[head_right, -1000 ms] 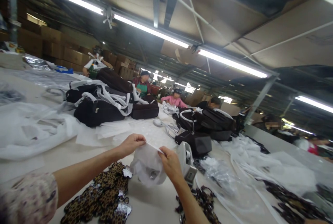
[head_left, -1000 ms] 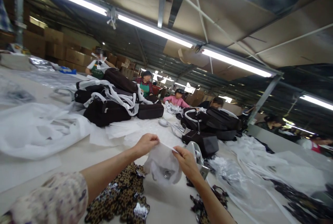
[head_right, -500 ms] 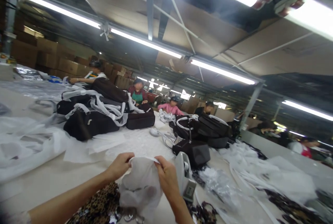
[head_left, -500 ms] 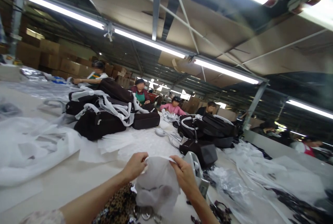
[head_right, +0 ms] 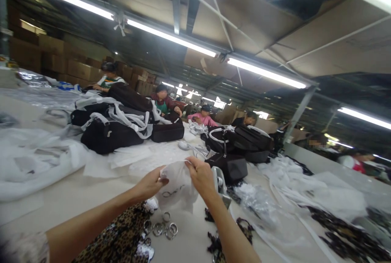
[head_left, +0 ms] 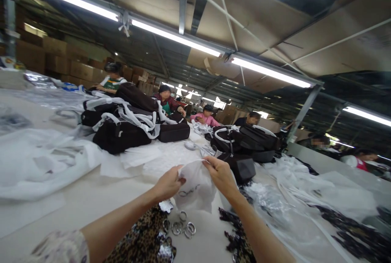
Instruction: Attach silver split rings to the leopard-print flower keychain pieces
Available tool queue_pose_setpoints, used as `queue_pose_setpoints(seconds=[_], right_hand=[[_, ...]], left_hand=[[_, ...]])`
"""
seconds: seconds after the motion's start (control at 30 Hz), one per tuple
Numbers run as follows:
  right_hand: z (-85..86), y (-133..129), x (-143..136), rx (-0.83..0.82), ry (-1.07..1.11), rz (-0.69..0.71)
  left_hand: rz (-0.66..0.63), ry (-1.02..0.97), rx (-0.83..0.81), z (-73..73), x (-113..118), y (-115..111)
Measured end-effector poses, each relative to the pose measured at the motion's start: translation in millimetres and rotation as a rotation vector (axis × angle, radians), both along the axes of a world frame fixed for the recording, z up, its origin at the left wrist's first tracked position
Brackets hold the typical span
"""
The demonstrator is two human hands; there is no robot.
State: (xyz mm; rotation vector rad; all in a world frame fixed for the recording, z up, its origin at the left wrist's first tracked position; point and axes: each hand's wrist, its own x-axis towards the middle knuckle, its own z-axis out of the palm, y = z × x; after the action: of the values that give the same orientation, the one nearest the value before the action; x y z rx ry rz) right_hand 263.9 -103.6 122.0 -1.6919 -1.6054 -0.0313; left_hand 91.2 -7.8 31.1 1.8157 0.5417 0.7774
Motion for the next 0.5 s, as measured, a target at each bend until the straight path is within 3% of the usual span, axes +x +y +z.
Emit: queue_pose_setpoints(seconds=[0.07, 0.17, 0.4, 0.5], right_hand=[[1.2, -4.7, 1.0, -0.008, 0.016, 0.040], [-8.9, -13.6, 3.0, -0.037, 0.070, 0.088], [-69.5, -21.3, 3.5, -0.215, 0.252, 0.151], [-80.9, -20.7, 4.3, -0.221, 0.346, 0.151]], left_hand=[[0.089, 0.001, 0.000, 1.2, 3.1, 5.9], [0.107, -0.041, -0.025, -0.5, 2.9, 12.1], [0.052, -0.075, -0.105, -17.1, -1.1, 8.1], [0.045, -0.082, -0.071, -14.2, -2.7, 4.7]])
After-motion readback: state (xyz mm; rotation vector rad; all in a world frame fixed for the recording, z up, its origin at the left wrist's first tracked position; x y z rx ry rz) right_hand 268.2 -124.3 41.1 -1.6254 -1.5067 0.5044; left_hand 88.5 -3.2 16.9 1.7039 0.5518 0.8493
